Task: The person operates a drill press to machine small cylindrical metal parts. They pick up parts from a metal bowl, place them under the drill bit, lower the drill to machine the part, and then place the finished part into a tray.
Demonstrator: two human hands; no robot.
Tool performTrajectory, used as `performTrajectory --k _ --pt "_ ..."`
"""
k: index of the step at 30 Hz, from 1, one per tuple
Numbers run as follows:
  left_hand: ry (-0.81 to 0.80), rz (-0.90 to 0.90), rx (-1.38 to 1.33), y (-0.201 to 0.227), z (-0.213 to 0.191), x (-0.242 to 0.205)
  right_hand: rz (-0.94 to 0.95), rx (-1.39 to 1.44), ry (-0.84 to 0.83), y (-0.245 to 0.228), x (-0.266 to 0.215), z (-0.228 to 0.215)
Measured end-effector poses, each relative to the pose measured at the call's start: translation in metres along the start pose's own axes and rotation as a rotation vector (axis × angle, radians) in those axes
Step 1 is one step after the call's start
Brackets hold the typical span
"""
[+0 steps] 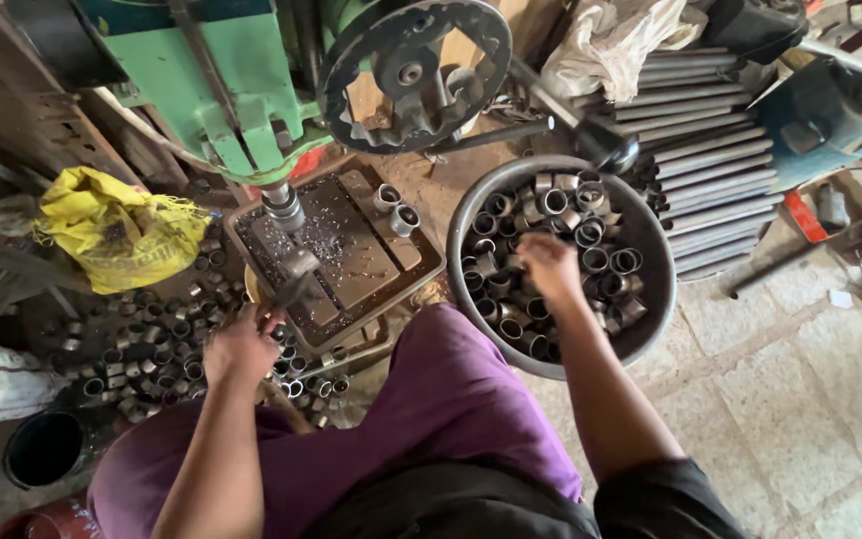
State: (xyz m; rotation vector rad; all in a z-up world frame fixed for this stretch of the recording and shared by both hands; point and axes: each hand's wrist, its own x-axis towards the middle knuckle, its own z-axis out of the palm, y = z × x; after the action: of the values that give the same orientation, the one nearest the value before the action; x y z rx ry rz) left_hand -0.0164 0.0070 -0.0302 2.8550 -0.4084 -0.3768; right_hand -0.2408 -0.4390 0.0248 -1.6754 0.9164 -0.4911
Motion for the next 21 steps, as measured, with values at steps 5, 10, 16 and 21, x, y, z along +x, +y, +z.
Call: performTrajectory --k 5,10,16,21 --pt "0.066 0.013 -0.110 -0.039 0.000 -0.010 -0.180 -0.527 -0.128 0.051 0.022 0.047" --pt "0.071 -0.135 0.181 -0.065 -0.018 -0.036 -0.568 -1.639 -0.221 0.058 0.029 0.070" --pt "-0.137 -0.472 0.340 -0.069 -0.030 -0.046 0.123 -0.269 -0.070 0.065 0.017 0.057" --pt "-0.163 -0.556 0.286 -0.066 -0.036 -0.045 0.361 0.101 -0.138 0.057 0.004 0.035"
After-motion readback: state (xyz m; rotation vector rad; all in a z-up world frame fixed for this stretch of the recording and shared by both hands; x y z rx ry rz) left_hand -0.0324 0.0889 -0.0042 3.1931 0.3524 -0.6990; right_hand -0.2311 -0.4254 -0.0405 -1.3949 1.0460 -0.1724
